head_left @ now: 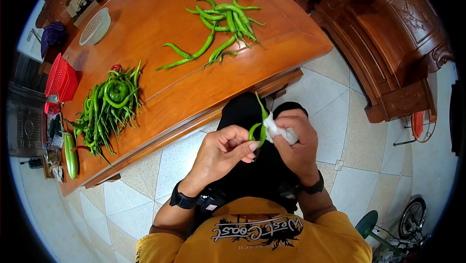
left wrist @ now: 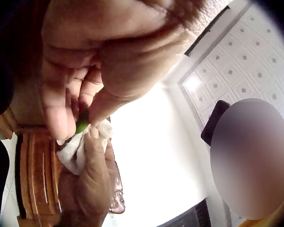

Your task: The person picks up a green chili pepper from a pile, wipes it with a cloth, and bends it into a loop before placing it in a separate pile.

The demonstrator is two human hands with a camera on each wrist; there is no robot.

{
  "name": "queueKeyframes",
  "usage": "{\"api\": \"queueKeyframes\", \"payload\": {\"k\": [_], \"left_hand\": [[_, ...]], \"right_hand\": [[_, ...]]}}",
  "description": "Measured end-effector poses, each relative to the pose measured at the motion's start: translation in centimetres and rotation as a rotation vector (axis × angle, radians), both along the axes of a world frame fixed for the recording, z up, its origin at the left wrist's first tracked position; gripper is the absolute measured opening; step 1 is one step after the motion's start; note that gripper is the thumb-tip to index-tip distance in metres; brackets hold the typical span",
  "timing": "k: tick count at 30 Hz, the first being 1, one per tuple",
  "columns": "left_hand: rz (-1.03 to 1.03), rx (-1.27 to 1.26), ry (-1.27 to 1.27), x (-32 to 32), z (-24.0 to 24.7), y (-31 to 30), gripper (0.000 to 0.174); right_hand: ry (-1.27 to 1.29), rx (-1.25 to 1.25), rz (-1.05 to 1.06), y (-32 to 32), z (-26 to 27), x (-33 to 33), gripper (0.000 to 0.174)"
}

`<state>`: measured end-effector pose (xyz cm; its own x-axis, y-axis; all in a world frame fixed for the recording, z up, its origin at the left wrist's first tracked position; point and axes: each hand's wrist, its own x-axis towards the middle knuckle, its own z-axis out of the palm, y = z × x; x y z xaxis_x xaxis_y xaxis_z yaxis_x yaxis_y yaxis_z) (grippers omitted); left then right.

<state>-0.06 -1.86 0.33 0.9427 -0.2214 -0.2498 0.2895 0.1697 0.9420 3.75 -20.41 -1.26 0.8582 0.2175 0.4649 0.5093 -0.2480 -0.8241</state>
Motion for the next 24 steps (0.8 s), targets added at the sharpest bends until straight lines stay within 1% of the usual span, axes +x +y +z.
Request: {"api": "queueKeyframes", "payload": {"k": [2, 6, 9, 12, 15, 18, 21, 24], "left_hand": [[0.025, -0.024, 0.008, 0.2, 0.1, 0.2, 0.011], [0.092, -0.130, 0.043, 0.4, -0.4, 0.6, 0.013], [0.103, -0.170, 0.081, 0.4, -0.6, 0.9, 0.016], [0.073, -0.162, 0.144, 0.5, -0.1, 1.0, 0.017], [0.013, -0.139, 0.183, 0.4, 0.0, 1.0, 0.018], [-0.025, -0.116, 0.167, 0.3, -0.1, 1.0, 0.019], [-0.029, -0.120, 0.158, 0.3, -0.2, 0.9, 0.019], [-0.026, -0.096, 0.126, 0.3, -0.4, 0.7, 0.020]], "right_hand": [[0.064, 0.002, 0.112, -0.1, 0.0, -0.4, 0.025], [0.129, 0.014, 0.221, 0.4, 0.3, -1.2, 0.026], [0.143, 0.013, 0.285, 0.3, 0.5, -1.3, 0.025], [0.109, 0.025, 0.205, 0.2, 0.0, -1.0, 0.022], [0.138, 0.069, 0.155, 0.1, -0.4, -0.8, 0.021], [0.330, 0.205, 0.170, 0.1, -0.5, -1.0, 0.019], [0.432, 0.258, 0.211, 0.1, -0.3, -1.2, 0.020], [0.448, 0.245, 0.295, 0.1, -0.1, -1.5, 0.021]]}}
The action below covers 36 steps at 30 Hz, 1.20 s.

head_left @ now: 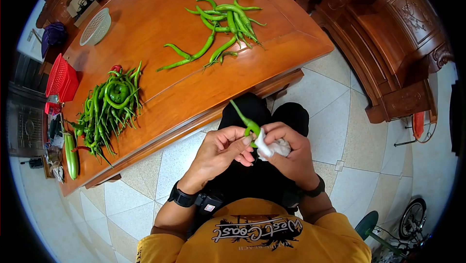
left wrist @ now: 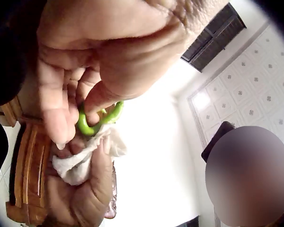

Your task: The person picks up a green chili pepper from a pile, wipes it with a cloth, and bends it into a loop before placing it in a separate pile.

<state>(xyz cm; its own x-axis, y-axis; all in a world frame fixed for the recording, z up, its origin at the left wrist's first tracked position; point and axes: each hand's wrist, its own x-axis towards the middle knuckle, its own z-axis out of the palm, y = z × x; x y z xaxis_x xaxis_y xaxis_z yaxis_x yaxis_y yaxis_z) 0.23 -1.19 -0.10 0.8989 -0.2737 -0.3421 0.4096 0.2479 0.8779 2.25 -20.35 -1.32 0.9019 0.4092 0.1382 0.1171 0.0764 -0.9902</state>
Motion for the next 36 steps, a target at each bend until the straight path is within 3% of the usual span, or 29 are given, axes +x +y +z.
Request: {"api": "queueKeyframes", "payload": {"k": [4, 7, 10, 16, 24, 36], "left_hand": [[-0.016, 0.090, -0.081, 0.12, -0.29, -0.07, 0.022], [0.121, 0.125, -0.216, 0.21, 0.03, -0.30, 0.024], [0.110, -0.004, -0.193, 0.19, 0.22, 0.23, 0.026], [0.161, -0.007, -0.170, -0.03, 0.03, 0.08, 0.019], [0.228, -0.199, -0.085, 0.18, 0.15, 0.65, 0.023], [0.162, -0.057, -0.122, 0.14, 0.38, -0.04, 0.027]], "right_hand": [[-0.253, -0.089, -0.053, 0.27, -0.09, 0.26, 0.026], [-0.352, -0.157, -0.113, 0.44, 0.18, 0.28, 0.029], [-0.367, -0.180, -0.107, 0.64, 0.11, 0.21, 0.030], [-0.367, -0.181, -0.031, 0.82, -0.07, 0.09, 0.030], [-0.389, -0.265, -0.125, 0.05, -0.05, 0.92, 0.029], [-0.363, -0.180, -0.168, 0.55, -0.13, 0.81, 0.020]]}}
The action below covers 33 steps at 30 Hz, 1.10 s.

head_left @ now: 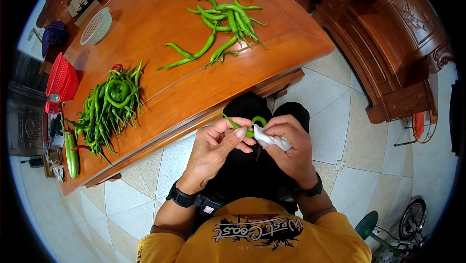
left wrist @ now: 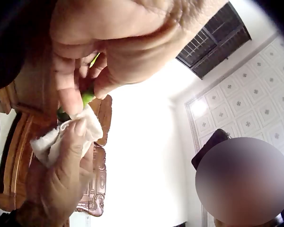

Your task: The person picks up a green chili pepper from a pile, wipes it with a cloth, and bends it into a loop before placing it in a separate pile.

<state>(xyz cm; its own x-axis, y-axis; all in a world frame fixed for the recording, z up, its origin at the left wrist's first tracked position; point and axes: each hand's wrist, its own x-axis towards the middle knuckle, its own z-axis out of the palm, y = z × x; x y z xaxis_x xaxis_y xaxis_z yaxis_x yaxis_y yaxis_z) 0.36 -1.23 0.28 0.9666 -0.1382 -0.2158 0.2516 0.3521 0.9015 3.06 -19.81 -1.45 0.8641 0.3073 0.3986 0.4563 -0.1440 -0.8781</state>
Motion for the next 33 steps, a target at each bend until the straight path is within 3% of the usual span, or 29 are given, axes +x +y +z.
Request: {"api": "queueKeyframes", "payload": {"k": [7, 15, 33], "left_hand": [[0.000, 0.047, -0.031, 0.0, 0.2, 0.4, 0.034], [0.015, 0.136, -0.092, -0.1, 0.0, 0.0, 0.040], [-0.222, 0.417, -0.245, -0.6, -0.1, -0.8, 0.037]], "right_hand": [[-0.015, -0.071, -0.107, -0.9, 0.0, 0.6, 0.019], [-0.038, -0.069, -0.008, -0.4, 0.1, 0.5, 0.024], [-0.038, -0.070, 0.087, 0.1, 0.8, 0.3, 0.022]]}}
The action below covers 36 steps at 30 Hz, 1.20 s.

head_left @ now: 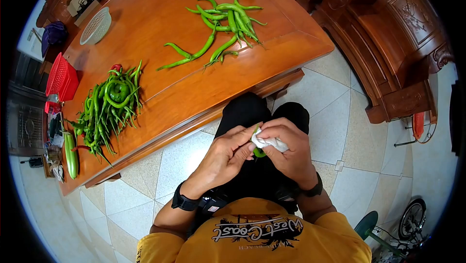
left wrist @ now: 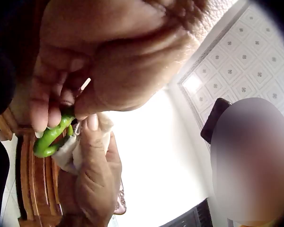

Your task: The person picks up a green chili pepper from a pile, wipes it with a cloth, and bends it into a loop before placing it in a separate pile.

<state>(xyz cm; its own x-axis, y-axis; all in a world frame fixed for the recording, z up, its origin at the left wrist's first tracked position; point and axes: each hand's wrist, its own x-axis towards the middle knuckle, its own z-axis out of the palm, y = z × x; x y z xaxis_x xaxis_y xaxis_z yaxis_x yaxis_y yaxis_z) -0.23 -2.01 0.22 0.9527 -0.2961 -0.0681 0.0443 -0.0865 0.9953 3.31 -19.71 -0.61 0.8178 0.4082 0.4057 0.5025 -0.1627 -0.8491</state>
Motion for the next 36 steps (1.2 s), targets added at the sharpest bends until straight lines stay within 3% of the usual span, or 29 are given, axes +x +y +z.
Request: {"api": "queueKeyframes", "payload": {"k": [8, 17, 26, 36], "left_hand": [[0.076, -0.041, 0.019, 0.3, 0.2, 1.0, 0.036], [0.075, -0.128, 0.075, 0.3, 0.7, 1.0, 0.031], [0.048, -0.162, 0.069, 0.3, 0.3, 0.8, 0.029], [0.138, -0.144, 0.046, 0.5, 0.6, 1.5, 0.029]], "right_hand": [[0.110, -0.056, 0.001, -0.9, -0.2, 0.2, 0.013], [0.428, 0.099, 0.208, -1.1, -0.2, -0.1, 0.017], [0.266, 0.103, 0.127, -0.7, -0.6, -0.2, 0.014], [0.372, 0.030, 0.298, -1.1, -0.2, -0.2, 0.016]]}}
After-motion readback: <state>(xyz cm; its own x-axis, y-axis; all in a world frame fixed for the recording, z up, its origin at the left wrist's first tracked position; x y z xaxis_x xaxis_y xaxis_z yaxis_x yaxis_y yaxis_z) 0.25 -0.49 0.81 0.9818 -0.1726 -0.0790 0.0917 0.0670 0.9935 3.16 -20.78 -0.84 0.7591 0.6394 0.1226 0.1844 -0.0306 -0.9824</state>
